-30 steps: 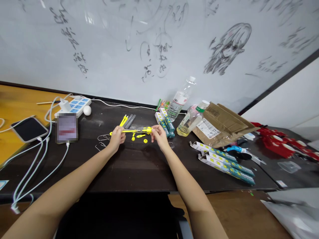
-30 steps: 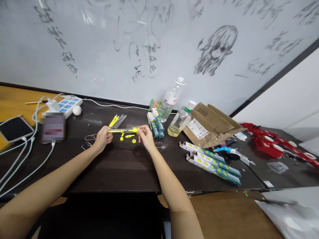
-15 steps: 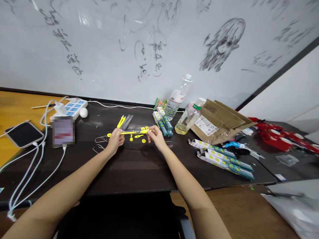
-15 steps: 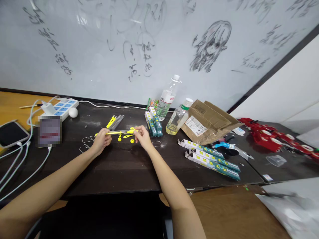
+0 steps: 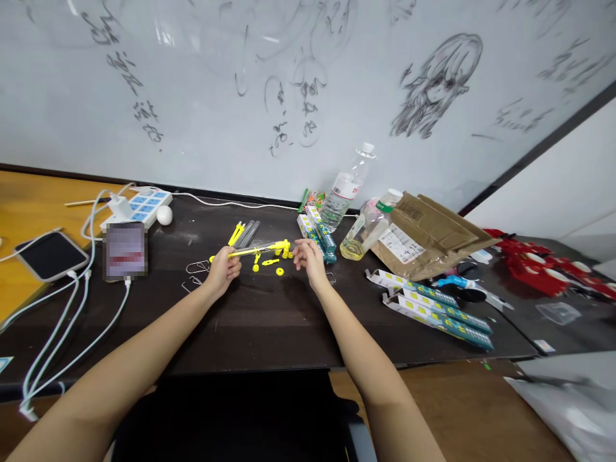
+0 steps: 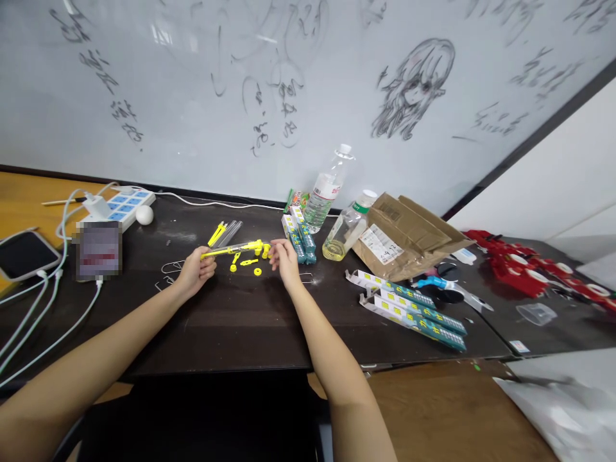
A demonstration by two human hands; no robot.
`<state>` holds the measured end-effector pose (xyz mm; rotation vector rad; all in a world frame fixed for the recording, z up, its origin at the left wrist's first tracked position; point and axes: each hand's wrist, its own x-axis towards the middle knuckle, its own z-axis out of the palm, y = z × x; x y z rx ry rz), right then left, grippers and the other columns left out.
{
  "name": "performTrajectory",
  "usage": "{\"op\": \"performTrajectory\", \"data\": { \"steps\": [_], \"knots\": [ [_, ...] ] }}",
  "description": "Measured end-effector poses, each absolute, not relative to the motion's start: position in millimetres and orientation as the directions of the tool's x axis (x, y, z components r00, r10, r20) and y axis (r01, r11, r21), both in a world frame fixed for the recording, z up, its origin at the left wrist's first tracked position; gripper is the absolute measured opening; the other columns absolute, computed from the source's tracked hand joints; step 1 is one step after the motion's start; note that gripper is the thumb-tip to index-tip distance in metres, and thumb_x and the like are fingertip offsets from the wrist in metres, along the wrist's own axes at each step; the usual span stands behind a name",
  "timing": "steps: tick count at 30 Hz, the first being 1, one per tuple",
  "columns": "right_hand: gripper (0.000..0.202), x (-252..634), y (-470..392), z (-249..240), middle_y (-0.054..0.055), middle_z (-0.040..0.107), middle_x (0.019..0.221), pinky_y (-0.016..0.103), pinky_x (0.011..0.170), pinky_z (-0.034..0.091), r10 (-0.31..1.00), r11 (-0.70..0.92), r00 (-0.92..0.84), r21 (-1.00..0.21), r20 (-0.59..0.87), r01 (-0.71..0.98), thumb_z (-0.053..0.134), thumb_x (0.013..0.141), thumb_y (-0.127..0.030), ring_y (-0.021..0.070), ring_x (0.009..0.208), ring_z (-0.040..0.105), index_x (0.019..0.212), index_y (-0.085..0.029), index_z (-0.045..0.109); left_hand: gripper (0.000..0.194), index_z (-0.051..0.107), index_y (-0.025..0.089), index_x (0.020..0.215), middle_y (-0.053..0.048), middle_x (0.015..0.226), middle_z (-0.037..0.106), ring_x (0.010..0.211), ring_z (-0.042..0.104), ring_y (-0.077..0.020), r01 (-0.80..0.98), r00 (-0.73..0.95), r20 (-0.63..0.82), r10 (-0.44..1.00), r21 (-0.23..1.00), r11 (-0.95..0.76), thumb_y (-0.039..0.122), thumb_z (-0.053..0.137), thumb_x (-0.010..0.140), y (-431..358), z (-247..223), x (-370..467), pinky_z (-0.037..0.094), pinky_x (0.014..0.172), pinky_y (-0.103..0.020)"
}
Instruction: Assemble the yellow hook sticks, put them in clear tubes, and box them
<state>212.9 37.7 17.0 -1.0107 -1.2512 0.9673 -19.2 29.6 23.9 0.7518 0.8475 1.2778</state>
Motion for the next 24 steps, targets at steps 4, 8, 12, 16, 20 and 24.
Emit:
{"op": "performTrajectory", "data": {
  "steps": [4, 8, 12, 16, 20, 24],
  "knots": [
    [0.009, 220, 40, 9, -0.001, 0.056, 0.071, 0.025, 0.056, 0.043, 0.900, 0.364, 0.062, -0.823, 0.431, 0.436, 0.052, 0.079, -0.027, 0.0128, 0.060, 0.051, 0.083, -0.020, 0.056, 0.026, 0.026, 0.021, 0.059, 0.011, 0.042, 0.020, 0.031, 0.015, -0.0025, -0.545, 0.106, -0.146, 0.984, 0.819, 0.181, 0.022, 0.049, 0.072, 33, 21, -23, 0.010, 0.030, -0.015],
    [0.017, 216, 36, 5, 0.005, 0.058, 0.089, 0.031, 0.074, 0.046, 0.859, 0.395, -0.082, -0.550, 0.506, 0.736, 0.049, 0.082, -0.022, 0.0182, 0.079, 0.055, 0.095, -0.021, 0.060, 0.027, 0.025, 0.021, 0.058, 0.011, 0.041, 0.019, 0.031, 0.014, -0.0030, -0.564, 0.101, -0.188, 0.977, 0.798, 0.212, 0.022, 0.048, 0.072, 34, 19, -23, 0.009, 0.029, -0.016],
    [0.022, 215, 35, 5, 0.008, 0.057, 0.099, 0.034, 0.084, 0.044, 0.856, 0.372, -0.142, -0.401, 0.496, 0.837, 0.048, 0.084, -0.020, 0.0219, 0.094, 0.054, 0.101, -0.020, 0.061, 0.027, 0.025, 0.021, 0.057, 0.011, 0.041, 0.017, 0.031, 0.014, -0.0032, -0.568, 0.086, -0.208, 0.974, 0.793, 0.219, 0.021, 0.048, 0.072, 34, 19, -23, 0.009, 0.029, -0.016],
    [0.021, 217, 34, 7, 0.006, 0.057, 0.091, 0.030, 0.078, 0.044, 0.880, 0.361, -0.163, -0.406, 0.446, 0.839, 0.046, 0.081, -0.014, 0.0199, 0.087, 0.054, 0.093, -0.020, 0.062, 0.023, 0.028, 0.020, 0.059, 0.011, 0.042, 0.018, 0.031, 0.014, -0.0032, -0.585, 0.078, -0.197, 0.977, 0.785, 0.205, 0.020, 0.048, 0.071, 32, 22, -23, 0.010, 0.029, -0.016],
    [0.012, 211, 26, 9, 0.002, 0.056, 0.080, 0.028, 0.074, 0.042, 0.877, 0.450, -0.322, -0.378, 0.356, 0.809, 0.054, 0.079, -0.021, 0.0185, 0.083, 0.053, 0.089, -0.021, 0.061, 0.023, 0.028, 0.021, 0.059, 0.011, 0.042, 0.019, 0.031, 0.015, -0.0032, -0.582, 0.076, -0.195, 0.978, 0.788, 0.203, 0.020, 0.048, 0.070, 31, 23, -22, 0.010, 0.029, -0.015],
    [0.016, 206, 23, 8, 0.003, 0.058, 0.084, 0.029, 0.076, 0.042, 0.876, 0.447, -0.335, -0.326, 0.347, 0.833, 0.052, 0.082, -0.020, 0.0192, 0.086, 0.053, 0.096, -0.021, 0.060, 0.022, 0.028, 0.021, 0.059, 0.011, 0.042, 0.019, 0.031, 0.015, -0.0034, -0.576, 0.050, -0.200, 0.979, 0.795, 0.192, 0.020, 0.047, 0.070, 31, 23, -22, 0.009, 0.029, -0.016]
  ]
}}
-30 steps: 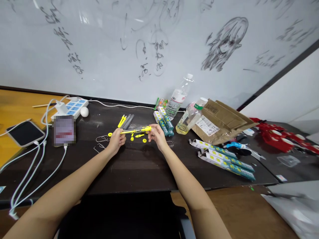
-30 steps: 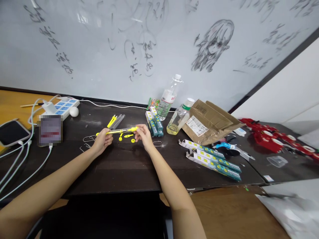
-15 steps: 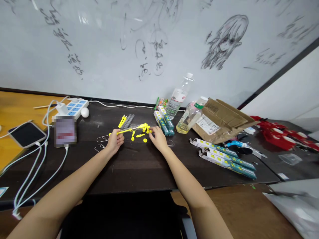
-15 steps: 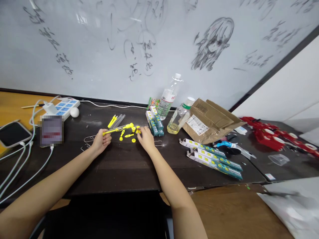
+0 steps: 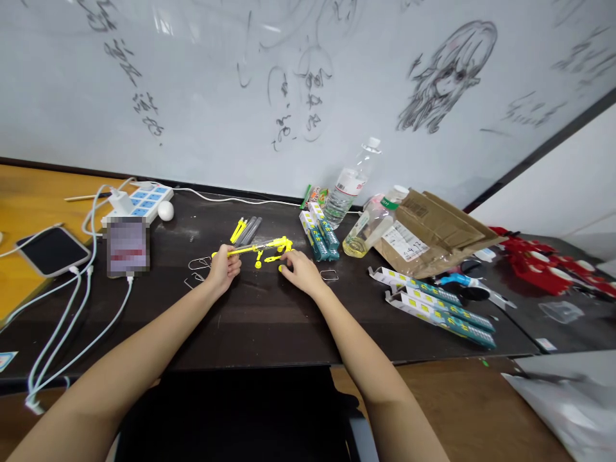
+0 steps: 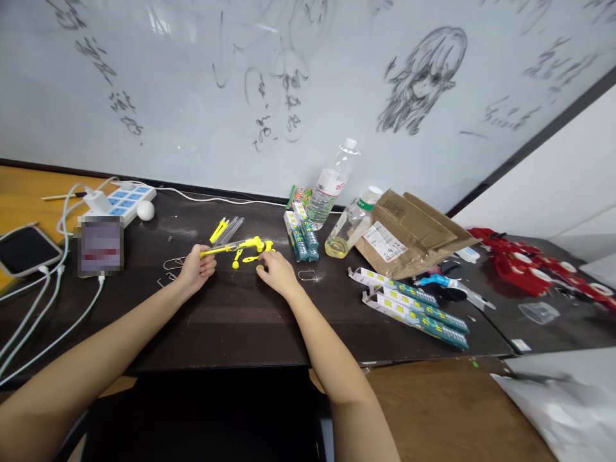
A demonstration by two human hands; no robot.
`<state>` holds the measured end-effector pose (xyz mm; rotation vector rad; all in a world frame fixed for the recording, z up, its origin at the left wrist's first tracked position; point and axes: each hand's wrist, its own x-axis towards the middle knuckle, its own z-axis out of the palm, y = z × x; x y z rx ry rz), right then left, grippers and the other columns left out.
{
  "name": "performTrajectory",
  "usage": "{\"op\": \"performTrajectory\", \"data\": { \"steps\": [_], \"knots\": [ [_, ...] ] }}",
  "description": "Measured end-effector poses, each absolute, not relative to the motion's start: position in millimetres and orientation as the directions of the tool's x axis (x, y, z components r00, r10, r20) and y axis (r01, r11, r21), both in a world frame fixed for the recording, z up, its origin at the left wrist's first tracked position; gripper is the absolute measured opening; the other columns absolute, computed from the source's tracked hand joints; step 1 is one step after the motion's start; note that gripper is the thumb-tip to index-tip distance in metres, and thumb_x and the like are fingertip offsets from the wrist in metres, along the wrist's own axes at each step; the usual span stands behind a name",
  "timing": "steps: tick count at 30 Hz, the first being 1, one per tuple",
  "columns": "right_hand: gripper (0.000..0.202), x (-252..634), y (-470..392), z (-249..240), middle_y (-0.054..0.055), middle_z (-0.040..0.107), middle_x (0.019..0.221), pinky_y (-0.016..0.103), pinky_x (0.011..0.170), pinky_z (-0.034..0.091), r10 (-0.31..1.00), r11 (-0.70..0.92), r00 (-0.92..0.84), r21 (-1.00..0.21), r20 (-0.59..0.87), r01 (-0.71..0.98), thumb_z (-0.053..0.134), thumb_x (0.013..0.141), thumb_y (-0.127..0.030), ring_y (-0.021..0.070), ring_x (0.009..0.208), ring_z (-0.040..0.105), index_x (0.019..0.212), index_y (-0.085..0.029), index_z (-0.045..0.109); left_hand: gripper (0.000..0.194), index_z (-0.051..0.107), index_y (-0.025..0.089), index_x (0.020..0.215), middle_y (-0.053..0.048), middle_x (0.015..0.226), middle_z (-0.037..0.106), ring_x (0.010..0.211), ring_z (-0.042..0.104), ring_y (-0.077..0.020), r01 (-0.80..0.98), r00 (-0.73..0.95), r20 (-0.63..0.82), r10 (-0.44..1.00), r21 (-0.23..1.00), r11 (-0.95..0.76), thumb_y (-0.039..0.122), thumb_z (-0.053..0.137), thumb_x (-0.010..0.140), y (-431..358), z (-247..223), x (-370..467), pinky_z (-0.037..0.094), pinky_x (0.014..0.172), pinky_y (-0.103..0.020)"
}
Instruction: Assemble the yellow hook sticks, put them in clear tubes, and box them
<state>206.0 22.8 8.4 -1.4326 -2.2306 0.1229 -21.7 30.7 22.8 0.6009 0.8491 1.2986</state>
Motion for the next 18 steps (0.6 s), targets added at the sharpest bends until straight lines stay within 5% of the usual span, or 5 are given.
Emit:
{"op": "performTrajectory", "data": {
  "steps": [6, 12, 15, 18],
  "knots": [
    [0.022, 221, 40, -1, 0.010, 0.056, 0.101, 0.033, 0.080, 0.043, 0.871, 0.283, -0.139, -0.252, 0.471, 0.925, 0.048, 0.087, -0.021, 0.0236, 0.093, 0.051, 0.106, -0.020, 0.060, 0.023, 0.028, 0.021, 0.058, 0.011, 0.041, 0.019, 0.031, 0.015, -0.0031, -0.562, 0.053, -0.200, 0.978, 0.804, 0.195, 0.021, 0.047, 0.070, 32, 20, -22, 0.010, 0.029, -0.016],
    [0.015, 220, 52, -12, 0.010, 0.057, 0.096, 0.034, 0.081, 0.043, 0.895, 0.237, -0.084, -0.308, 0.439, 0.921, 0.053, 0.085, -0.023, 0.0241, 0.092, 0.052, 0.097, -0.019, 0.062, 0.025, 0.026, 0.021, 0.057, 0.011, 0.041, 0.019, 0.030, 0.015, -0.0030, -0.537, 0.068, -0.198, 0.978, 0.819, 0.203, 0.021, 0.048, 0.069, 33, 18, -21, 0.010, 0.030, -0.016],
    [0.009, 221, 53, -9, 0.007, 0.057, 0.086, 0.035, 0.079, 0.042, 0.873, 0.280, -0.042, -0.427, 0.486, 0.860, 0.053, 0.084, -0.023, 0.0222, 0.085, 0.052, 0.088, -0.019, 0.060, 0.025, 0.026, 0.021, 0.056, 0.010, 0.040, 0.020, 0.030, 0.015, -0.0028, -0.526, 0.055, -0.201, 0.978, 0.827, 0.200, 0.021, 0.047, 0.069, 33, 19, -20, 0.010, 0.030, -0.016],
    [0.012, 221, 50, 1, 0.003, 0.055, 0.077, 0.032, 0.072, 0.044, 0.852, 0.382, 0.061, -0.695, 0.521, 0.609, 0.056, 0.082, -0.031, 0.0181, 0.076, 0.052, 0.086, -0.020, 0.058, 0.024, 0.026, 0.021, 0.056, 0.010, 0.040, 0.021, 0.030, 0.016, -0.0029, -0.517, 0.035, -0.186, 0.982, 0.838, 0.177, 0.019, 0.047, 0.068, 31, 21, -20, 0.011, 0.030, -0.016]
  ]
}}
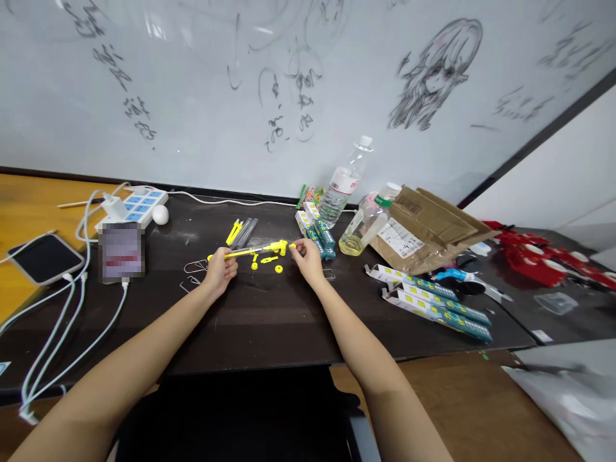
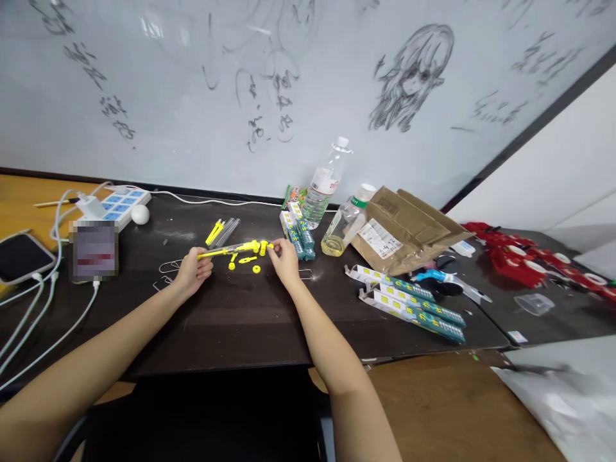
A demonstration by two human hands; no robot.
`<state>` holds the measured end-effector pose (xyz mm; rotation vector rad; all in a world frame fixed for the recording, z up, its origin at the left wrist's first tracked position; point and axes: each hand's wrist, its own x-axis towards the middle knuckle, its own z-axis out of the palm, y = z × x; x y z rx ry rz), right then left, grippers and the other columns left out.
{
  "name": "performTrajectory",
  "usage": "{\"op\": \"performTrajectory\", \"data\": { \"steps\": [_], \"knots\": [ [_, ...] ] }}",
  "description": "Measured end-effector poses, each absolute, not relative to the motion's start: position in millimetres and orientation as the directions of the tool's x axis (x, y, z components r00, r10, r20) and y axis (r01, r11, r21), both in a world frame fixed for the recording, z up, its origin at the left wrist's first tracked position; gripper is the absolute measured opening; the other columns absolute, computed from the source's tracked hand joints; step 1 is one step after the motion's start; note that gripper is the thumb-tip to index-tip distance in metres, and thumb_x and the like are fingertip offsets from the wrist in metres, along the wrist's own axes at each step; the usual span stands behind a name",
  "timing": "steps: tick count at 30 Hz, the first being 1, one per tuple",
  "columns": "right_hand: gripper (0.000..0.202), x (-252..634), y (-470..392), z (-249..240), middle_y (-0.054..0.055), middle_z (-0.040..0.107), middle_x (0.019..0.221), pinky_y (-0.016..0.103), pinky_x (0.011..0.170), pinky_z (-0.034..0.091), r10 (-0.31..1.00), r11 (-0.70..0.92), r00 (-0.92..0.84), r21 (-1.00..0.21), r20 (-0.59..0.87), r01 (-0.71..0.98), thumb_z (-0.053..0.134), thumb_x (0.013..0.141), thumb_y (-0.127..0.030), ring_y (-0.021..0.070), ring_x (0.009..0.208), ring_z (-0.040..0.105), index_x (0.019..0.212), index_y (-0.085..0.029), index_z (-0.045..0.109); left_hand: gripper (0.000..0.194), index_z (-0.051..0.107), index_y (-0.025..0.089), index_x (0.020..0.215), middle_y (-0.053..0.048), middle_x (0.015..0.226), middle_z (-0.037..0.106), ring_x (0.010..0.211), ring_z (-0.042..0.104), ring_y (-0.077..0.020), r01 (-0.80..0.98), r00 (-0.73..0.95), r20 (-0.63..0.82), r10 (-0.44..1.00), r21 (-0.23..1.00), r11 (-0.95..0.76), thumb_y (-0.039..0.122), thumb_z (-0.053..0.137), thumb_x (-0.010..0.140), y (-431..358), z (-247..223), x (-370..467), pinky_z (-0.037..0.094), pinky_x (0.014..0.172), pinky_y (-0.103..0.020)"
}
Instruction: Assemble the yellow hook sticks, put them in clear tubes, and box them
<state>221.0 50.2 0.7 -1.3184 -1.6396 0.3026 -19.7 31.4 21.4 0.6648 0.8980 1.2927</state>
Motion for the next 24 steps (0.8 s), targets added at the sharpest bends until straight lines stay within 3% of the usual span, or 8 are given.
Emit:
{"op": "performTrajectory", "data": {
  "steps": [2, 4, 7, 18, 24],
  "knots": [
    [0.020, 218, 46, 9, 0.002, 0.055, 0.077, 0.028, 0.064, 0.044, 0.874, 0.426, 0.094, -0.844, 0.477, 0.326, 0.059, 0.080, -0.037, 0.0152, 0.070, 0.052, 0.090, -0.020, 0.056, 0.024, 0.027, 0.021, 0.057, 0.010, 0.040, 0.021, 0.030, 0.016, -0.0029, -0.513, 0.033, -0.169, 0.985, 0.843, 0.162, 0.019, 0.047, 0.069, 31, 22, -20, 0.010, 0.030, -0.016],
    [0.026, 212, 40, 17, 0.000, 0.055, 0.076, 0.025, 0.056, 0.042, 0.904, 0.414, 0.072, -0.906, 0.421, 0.095, 0.062, 0.077, -0.041, 0.0127, 0.065, 0.051, 0.092, -0.021, 0.056, 0.024, 0.027, 0.021, 0.057, 0.011, 0.041, 0.021, 0.030, 0.016, -0.0027, -0.511, 0.033, -0.159, 0.987, 0.846, 0.153, 0.019, 0.048, 0.069, 31, 22, -20, 0.010, 0.030, -0.015],
    [0.028, 203, 31, 25, -0.001, 0.055, 0.073, 0.024, 0.053, 0.042, 0.921, 0.389, 0.025, -0.920, 0.389, -0.038, 0.066, 0.074, -0.042, 0.0101, 0.059, 0.048, 0.090, -0.021, 0.056, 0.024, 0.026, 0.021, 0.058, 0.011, 0.041, 0.021, 0.030, 0.016, -0.0026, -0.504, 0.029, -0.155, 0.988, 0.851, 0.148, 0.020, 0.048, 0.069, 31, 21, -20, 0.011, 0.030, -0.015],
    [0.032, 204, 30, 25, 0.003, 0.057, 0.083, 0.025, 0.056, 0.044, 0.924, 0.382, 0.004, -0.920, 0.383, 0.085, 0.066, 0.072, -0.045, 0.0136, 0.072, 0.052, 0.089, -0.021, 0.055, 0.018, 0.030, 0.020, 0.061, 0.011, 0.042, 0.023, 0.030, 0.017, -0.0025, -0.444, -0.027, -0.127, 0.992, 0.890, 0.102, 0.021, 0.048, 0.066, 31, 22, -19, 0.009, 0.032, -0.015],
    [0.033, 205, 30, 27, 0.002, 0.057, 0.080, 0.024, 0.055, 0.042, 0.933, 0.360, -0.020, -0.926, 0.360, 0.110, 0.067, 0.071, -0.047, 0.0125, 0.069, 0.051, 0.086, -0.020, 0.055, 0.018, 0.031, 0.020, 0.063, 0.011, 0.042, 0.023, 0.031, 0.018, -0.0023, -0.427, -0.053, -0.116, 0.992, 0.900, 0.082, 0.021, 0.049, 0.066, 30, 23, -19, 0.010, 0.034, -0.015]
  ]
}}
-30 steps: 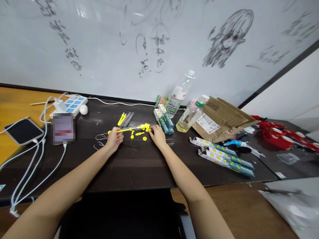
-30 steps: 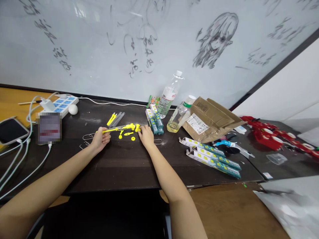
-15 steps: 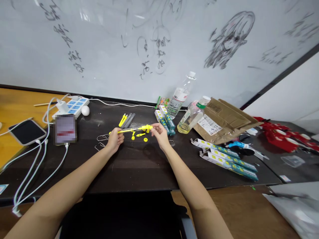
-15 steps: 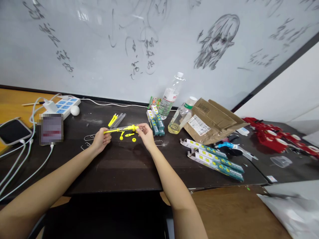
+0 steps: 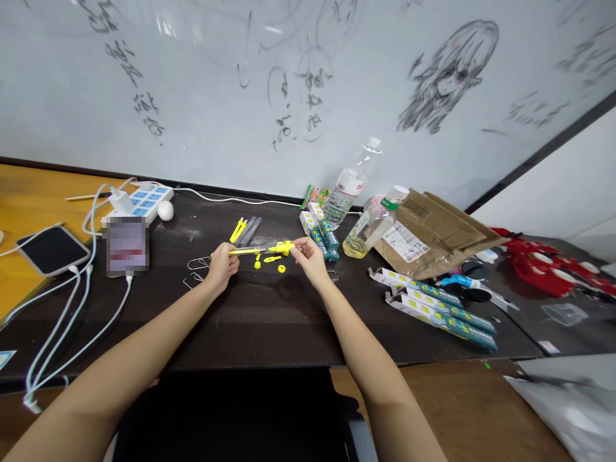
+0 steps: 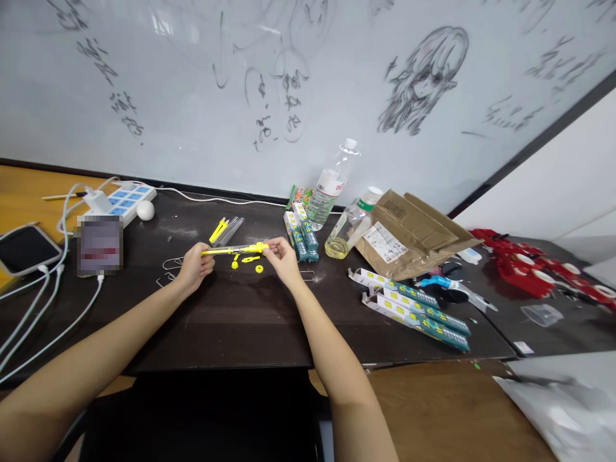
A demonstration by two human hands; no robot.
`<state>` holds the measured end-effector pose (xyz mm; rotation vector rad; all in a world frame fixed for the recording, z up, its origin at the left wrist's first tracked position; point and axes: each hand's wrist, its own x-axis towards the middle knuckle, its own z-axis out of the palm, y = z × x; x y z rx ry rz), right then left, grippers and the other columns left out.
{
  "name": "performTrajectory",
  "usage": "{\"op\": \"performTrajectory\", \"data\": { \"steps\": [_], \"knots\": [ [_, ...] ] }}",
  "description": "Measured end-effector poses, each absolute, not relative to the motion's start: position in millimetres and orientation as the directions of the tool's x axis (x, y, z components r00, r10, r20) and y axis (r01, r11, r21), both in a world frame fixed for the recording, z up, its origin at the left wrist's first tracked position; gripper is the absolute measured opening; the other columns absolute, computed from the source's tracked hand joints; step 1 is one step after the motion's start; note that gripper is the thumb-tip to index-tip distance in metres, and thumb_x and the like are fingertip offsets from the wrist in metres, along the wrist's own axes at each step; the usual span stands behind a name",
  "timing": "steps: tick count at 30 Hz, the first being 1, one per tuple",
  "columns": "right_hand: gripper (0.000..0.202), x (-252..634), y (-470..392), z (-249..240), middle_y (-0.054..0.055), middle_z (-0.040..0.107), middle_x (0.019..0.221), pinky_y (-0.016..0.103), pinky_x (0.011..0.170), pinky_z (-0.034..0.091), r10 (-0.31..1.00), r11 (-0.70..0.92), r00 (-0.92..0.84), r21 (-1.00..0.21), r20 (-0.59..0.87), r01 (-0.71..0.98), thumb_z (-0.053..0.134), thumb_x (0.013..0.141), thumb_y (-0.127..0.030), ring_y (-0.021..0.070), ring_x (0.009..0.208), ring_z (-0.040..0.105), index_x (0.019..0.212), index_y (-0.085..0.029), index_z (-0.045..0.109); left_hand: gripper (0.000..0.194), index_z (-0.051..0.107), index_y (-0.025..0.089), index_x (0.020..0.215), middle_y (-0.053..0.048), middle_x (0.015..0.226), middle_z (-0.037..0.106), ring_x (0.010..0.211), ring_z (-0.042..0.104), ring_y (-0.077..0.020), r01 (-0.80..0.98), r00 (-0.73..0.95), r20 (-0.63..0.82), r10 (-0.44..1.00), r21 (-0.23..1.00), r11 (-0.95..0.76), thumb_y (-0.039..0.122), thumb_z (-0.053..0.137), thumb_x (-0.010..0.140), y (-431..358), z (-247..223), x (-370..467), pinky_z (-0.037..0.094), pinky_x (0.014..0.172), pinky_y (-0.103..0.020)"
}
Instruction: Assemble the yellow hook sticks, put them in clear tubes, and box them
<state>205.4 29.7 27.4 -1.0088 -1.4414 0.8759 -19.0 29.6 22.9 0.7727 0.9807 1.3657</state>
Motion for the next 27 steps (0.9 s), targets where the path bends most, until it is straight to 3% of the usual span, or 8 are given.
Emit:
{"op": "performTrajectory", "data": {
  "steps": [12, 20, 23, 27],
  "knots": [
    [0.040, 208.7, 30.2, 20.4, -0.002, 0.056, 0.062, 0.022, 0.049, 0.035, 0.944, 0.329, -0.074, -0.923, 0.321, 0.197, 0.055, 0.080, -0.058, 0.0102, 0.054, 0.046, 0.068, -0.021, 0.044, 0.017, 0.033, 0.020, 0.064, 0.012, 0.042, 0.024, 0.030, 0.018, -0.0022, -0.388, -0.046, -0.081, 0.996, 0.920, 0.057, 0.024, 0.049, 0.067, 28.8, 20.7, -17.5, 0.009, 0.034, -0.015],
    [0.058, 210.0, 26.3, 21.5, -0.001, 0.042, 0.047, 0.023, 0.047, 0.031, 0.943, 0.327, -0.056, -0.880, 0.328, 0.344, 0.036, 0.087, -0.063, 0.0100, 0.047, 0.039, 0.050, -0.019, 0.044, 0.016, 0.034, 0.021, 0.065, 0.012, 0.042, 0.024, 0.031, 0.018, -0.0025, -0.378, -0.030, -0.061, 0.998, 0.925, 0.045, 0.023, 0.049, 0.067, 28.2, 19.2, -15.8, 0.009, 0.034, -0.015],
    [0.051, 209.4, 25.8, 22.5, -0.002, 0.048, 0.053, 0.021, 0.042, 0.029, 0.953, 0.298, -0.027, -0.918, 0.302, 0.263, 0.034, 0.087, -0.063, 0.0094, 0.046, 0.040, 0.063, -0.020, 0.047, 0.016, 0.033, 0.020, 0.065, 0.011, 0.043, 0.023, 0.031, 0.018, -0.0023, -0.390, -0.040, -0.067, 0.997, 0.920, 0.046, 0.022, 0.049, 0.066, 28.3, 19.5, -15.9, 0.009, 0.035, -0.015],
    [0.033, 207.2, 23.1, 26.4, -0.005, 0.053, 0.059, 0.018, 0.036, 0.026, 0.962, 0.270, -0.065, -0.952, 0.264, 0.145, 0.046, 0.084, -0.055, 0.0084, 0.044, 0.041, 0.079, -0.023, 0.044, 0.015, 0.034, 0.020, 0.065, 0.011, 0.043, 0.025, 0.031, 0.018, -0.0021, -0.396, -0.060, -0.067, 0.996, 0.917, 0.037, 0.021, 0.049, 0.065, 28.0, 21.2, -16.5, 0.009, 0.035, -0.015]
  ]
}}
